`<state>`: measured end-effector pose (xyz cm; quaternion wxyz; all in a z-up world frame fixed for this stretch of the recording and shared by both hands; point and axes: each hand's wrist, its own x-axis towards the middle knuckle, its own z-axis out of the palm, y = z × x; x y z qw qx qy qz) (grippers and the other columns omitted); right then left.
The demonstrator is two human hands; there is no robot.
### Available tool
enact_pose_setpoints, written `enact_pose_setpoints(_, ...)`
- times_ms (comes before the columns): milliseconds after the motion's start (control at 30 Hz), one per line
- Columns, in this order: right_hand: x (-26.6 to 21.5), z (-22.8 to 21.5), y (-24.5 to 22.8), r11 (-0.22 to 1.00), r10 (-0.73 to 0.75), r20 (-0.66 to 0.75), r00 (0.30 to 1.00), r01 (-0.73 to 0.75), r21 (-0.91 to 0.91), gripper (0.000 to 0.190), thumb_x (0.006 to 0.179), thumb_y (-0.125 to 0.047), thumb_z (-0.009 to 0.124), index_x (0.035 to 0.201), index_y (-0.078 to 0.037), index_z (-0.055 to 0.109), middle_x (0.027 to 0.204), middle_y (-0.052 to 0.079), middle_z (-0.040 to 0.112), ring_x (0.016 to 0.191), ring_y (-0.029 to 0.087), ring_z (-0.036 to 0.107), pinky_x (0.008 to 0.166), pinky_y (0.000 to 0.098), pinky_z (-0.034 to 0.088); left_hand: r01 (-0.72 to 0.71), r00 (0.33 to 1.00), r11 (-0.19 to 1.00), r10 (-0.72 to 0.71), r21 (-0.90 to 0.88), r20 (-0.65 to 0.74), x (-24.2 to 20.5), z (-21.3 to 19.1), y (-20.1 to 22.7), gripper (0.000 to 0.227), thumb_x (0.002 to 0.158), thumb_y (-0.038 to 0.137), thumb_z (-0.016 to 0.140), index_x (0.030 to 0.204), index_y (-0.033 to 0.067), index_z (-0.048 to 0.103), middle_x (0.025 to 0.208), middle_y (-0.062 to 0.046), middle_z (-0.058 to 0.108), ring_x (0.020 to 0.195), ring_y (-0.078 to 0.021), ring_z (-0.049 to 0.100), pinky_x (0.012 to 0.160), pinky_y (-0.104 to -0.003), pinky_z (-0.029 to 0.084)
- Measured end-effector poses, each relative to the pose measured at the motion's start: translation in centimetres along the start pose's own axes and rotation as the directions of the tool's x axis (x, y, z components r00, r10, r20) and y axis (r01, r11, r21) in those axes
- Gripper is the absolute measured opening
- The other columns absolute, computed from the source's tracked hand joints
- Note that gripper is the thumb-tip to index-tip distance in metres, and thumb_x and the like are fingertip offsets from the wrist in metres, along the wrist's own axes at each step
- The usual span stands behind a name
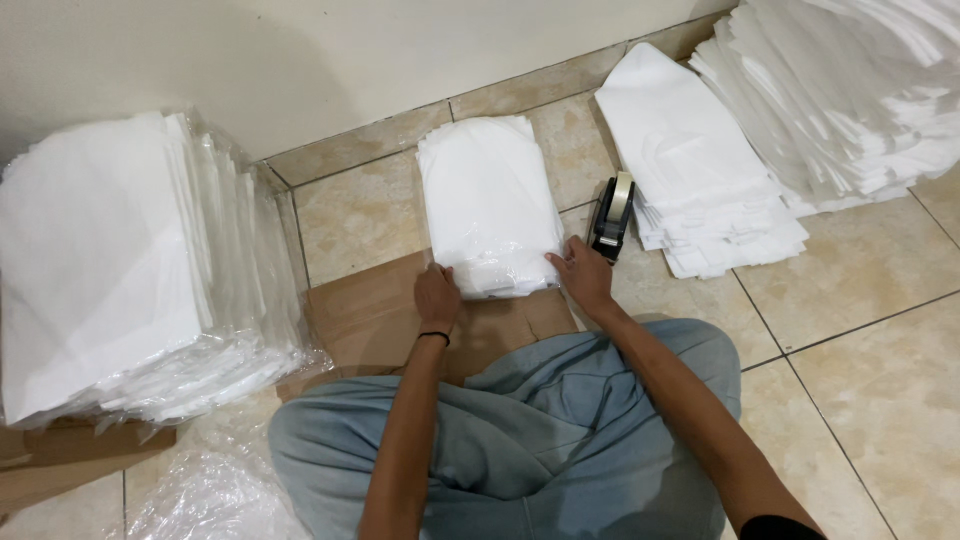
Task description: The person sits on the floor and wraps a stack of white plastic bags in clear plastic wrap, securing it with a tape dispenser. They then place the wrapped stack aside and begin folding individual white plastic bags from a larger pile, stacking them neatly.
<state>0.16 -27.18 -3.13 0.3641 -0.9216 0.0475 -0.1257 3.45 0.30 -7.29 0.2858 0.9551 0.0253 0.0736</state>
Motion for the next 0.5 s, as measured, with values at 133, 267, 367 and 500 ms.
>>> enact_pose_setpoints(133,-0.3,0.0,-0.7,0.966,-0.184,-0.104,0.977,0.160,-0.205,0.032,0.094,-0.037,0.071,0.090,-0.007,0.062,0.103,0.012,0.063,0.087,0.031,0.069,0.065,0.0373,0.057,-0.061,0.995,0.920,0.025,0.387,0.096,-0.3,0.0,3.0,0.037,0.107,0.028,0.035,0.091,0.0059,0.061,0.088,-0.015,0.065,0.090,-0.0266,0.064,0.074,-0.037,0.050)
enact_pose_setpoints(267,0.2,1.9,1.2,0.859,-0.404,-0.146,0.903,0.319,-0.401,0.030,0.097,-0.033,0.069,0.082,-0.007,0.065,0.092,0.007,0.057,0.083,0.025,0.065,0.060,0.0301,0.053,0.080,0.868,0.920,-0.253,0.383,0.426,-2.4,-7.7,13.0,0.117,0.082,0.086,0.016,0.136,-0.0148,0.039,0.140,-0.035,0.043,0.134,-0.0412,0.039,0.107,-0.045,0.034)
enact_pose_setpoints(367,0.1,1.9,1.7,0.826,-0.418,-0.076,0.905,0.344,-0.446,0.025,0.099,-0.031,0.065,0.088,-0.009,0.064,0.089,0.006,0.055,0.085,0.024,0.061,0.062,0.0325,0.051,0.267,0.792,0.929,-0.363,0.257,0.491,-2.6,-10.4,17.3,0.137,0.069,0.094,0.037,0.150,-0.0110,0.001,0.150,-0.044,0.025,0.140,-0.0526,0.029,0.113,-0.058,0.024)
enact_pose_setpoints(500,0.0,2.3,2.4,0.870,-0.319,0.062,0.946,0.318,-0.376,0.023,0.104,-0.030,0.053,0.101,-0.009,0.063,0.094,0.007,0.057,0.094,0.026,0.059,0.072,0.0362,0.049,0.510,0.682,0.832,-0.545,0.217,0.488,-1.8,-9.2,19.4,0.153,0.062,0.087,0.066,0.154,0.0121,-0.030,0.157,-0.042,-0.003,0.142,-0.0620,0.004,0.109,-0.073,0.005)
